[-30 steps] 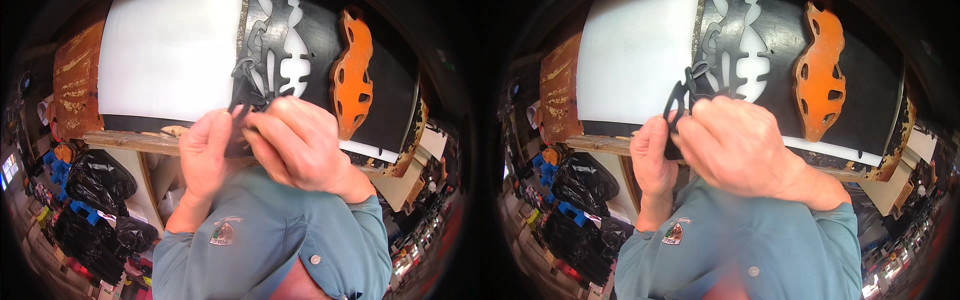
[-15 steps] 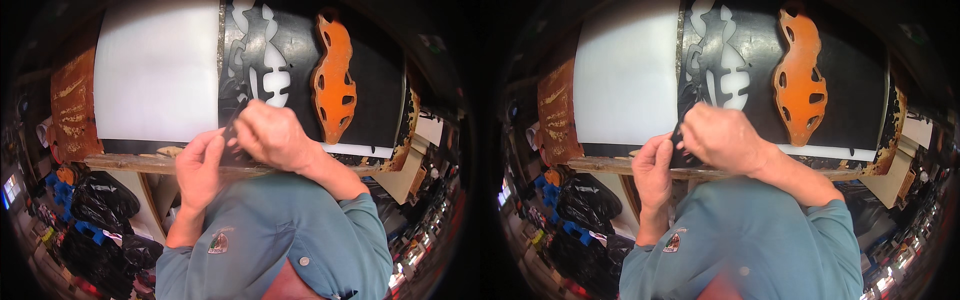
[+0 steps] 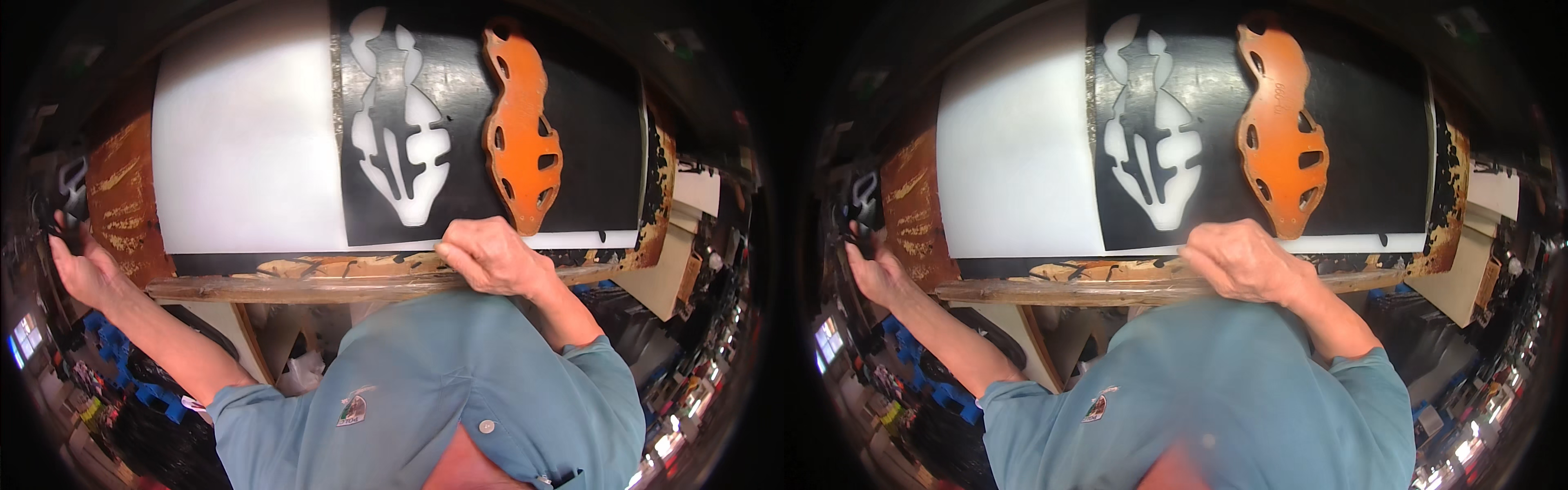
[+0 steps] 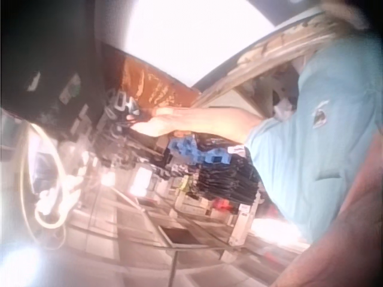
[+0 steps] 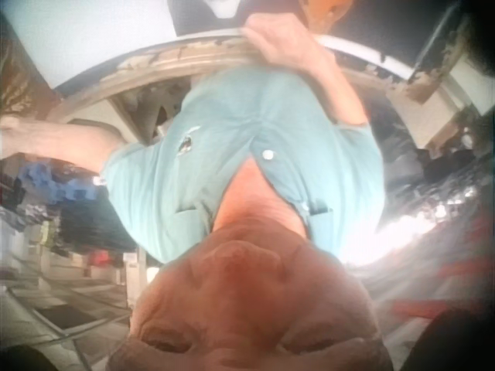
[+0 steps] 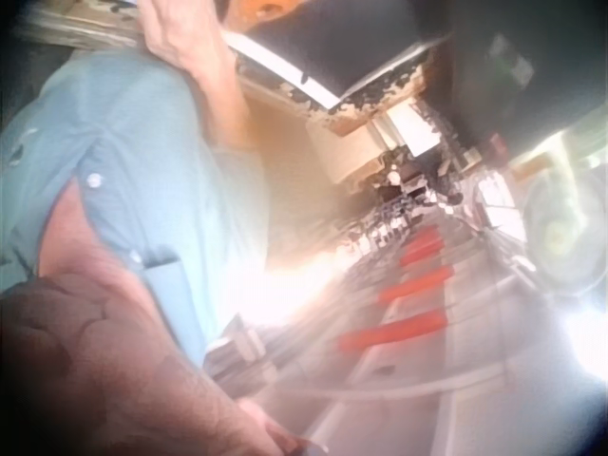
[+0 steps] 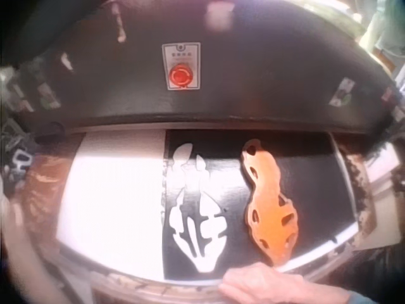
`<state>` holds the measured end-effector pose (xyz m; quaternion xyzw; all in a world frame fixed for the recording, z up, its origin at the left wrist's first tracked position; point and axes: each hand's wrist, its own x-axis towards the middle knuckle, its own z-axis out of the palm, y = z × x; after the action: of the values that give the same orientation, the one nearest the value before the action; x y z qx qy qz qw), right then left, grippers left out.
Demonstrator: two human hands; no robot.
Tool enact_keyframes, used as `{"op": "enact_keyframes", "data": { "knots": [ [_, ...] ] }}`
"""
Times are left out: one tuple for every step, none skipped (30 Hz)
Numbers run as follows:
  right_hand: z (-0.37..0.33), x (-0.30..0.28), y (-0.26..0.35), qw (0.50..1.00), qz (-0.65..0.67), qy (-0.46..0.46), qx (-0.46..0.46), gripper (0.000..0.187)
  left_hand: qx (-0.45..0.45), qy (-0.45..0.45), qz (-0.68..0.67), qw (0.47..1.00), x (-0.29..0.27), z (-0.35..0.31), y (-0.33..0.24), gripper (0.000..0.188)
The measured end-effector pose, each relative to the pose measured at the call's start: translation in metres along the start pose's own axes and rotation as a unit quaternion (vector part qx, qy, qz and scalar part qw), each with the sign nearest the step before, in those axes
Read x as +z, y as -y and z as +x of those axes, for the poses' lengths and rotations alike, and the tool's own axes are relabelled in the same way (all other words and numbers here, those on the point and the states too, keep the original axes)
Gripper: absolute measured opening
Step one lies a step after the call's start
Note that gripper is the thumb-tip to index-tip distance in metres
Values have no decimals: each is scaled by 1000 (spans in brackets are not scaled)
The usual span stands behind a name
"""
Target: The person unpacks black rubber sandals from a plastic bag, places them on a table, and then uses a wooden template and a cutting tool to cut shapes from a large black rubber sheet. The person repeatedly aligns the template and cuts out multiple identical pieces.
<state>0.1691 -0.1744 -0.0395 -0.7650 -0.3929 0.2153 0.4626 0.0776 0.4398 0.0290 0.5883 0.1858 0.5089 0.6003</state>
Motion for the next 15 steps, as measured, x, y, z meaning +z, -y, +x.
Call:
{"op": "enact_keyframes", "data": {
  "knots": [
    [-5,2,0,1000,-6,24,11,25,-6,13,13,1000,-29,12,27,30],
    [-10,4,1,999,-6,44,19,25,-33,-51,55,997,-60,16,58,28],
    [-14,4,2,996,-26,80,20,28,-95,-81,142,982,-91,23,84,27],
    [-19,2,4,992,-52,108,34,27,-158,-165,231,946,-123,18,111,24],
    [-23,-2,8,986,-77,137,49,27,-232,-191,242,922,-151,15,132,25],
    [-27,-7,10,976,-108,175,73,26,-250,-177,256,917,-173,10,146,29],
    [-31,-15,13,987,-90,112,72,24,-291,-215,284,888,-187,5,155,34],
    [-33,-22,13,996,-68,-11,55,29,-251,-173,391,868,-193,1,157,37],
    [-36,-33,13,984,-125,-92,83,39,-223,-154,501,822,-190,-5,152,41],
    [-39,-42,11,964,-174,-176,102,51,-175,-132,609,762,-176,-14,143,44],
    [-35,-48,3,935,-259,-221,98,67,-159,-128,615,762,-152,-24,135,51],
    [-32,-52,-7,899,-333,-268,95,84,-106,-101,632,761,-119,-36,124,51],
    [-28,-51,-16,899,-330,-268,110,92,-55,-80,652,752,-78,-52,114,52],
    [-24,-47,-26,897,-326,-268,132,100,-44,-33,572,819,-31,-72,103,51],
    [-22,-43,-33,895,-317,-261,176,108,9,55,491,870,19,-103,93,48]
  ]
}}
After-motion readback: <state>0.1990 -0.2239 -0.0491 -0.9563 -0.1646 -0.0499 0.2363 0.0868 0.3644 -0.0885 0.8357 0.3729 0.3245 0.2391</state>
